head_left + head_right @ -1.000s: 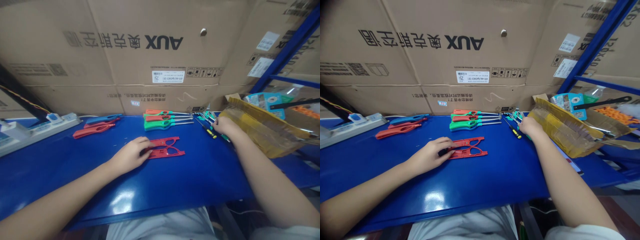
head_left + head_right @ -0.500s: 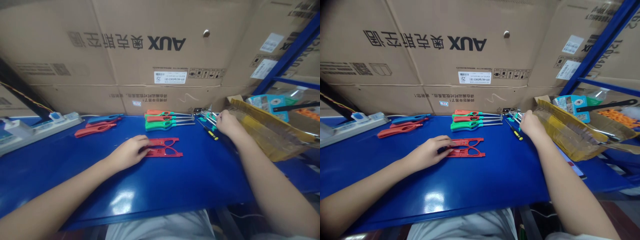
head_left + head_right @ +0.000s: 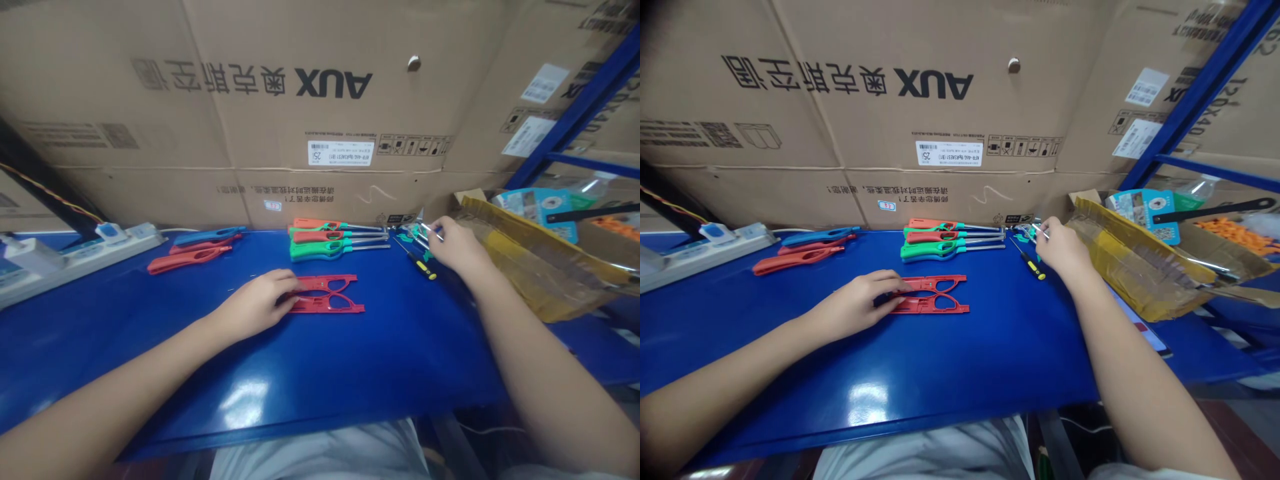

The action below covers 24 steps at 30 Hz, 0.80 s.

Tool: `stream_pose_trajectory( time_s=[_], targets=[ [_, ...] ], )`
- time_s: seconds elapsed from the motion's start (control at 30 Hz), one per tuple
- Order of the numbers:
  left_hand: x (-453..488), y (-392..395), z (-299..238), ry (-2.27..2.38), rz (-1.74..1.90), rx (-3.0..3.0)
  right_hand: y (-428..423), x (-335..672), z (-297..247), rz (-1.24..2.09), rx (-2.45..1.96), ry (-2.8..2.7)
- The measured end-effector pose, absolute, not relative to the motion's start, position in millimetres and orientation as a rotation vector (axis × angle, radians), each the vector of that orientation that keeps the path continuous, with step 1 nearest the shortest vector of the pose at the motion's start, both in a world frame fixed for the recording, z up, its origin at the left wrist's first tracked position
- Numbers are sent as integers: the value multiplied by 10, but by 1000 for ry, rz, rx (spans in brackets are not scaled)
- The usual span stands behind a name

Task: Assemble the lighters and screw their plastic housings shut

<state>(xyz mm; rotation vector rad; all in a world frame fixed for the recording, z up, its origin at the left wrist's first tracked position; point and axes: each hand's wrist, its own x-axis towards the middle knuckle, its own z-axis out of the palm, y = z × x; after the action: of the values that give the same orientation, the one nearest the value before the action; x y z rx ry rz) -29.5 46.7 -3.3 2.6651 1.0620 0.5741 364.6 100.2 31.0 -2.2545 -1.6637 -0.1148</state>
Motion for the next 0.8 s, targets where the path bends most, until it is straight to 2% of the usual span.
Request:
stream_pose_trajectory(
  time_s=[0.3, 0.57, 0.8],
  targets=[
    [-342, 498, 2, 1080, 520, 2640, 893, 3403, 372, 167, -1709, -1738],
    [-170, 287, 123, 1203, 1097, 2487, 586, 2937, 272, 188, -1099, -2284],
    [-45, 102, 109, 1025, 1121, 2429, 328, 2576, 146, 301, -848, -2421]
  ],
)
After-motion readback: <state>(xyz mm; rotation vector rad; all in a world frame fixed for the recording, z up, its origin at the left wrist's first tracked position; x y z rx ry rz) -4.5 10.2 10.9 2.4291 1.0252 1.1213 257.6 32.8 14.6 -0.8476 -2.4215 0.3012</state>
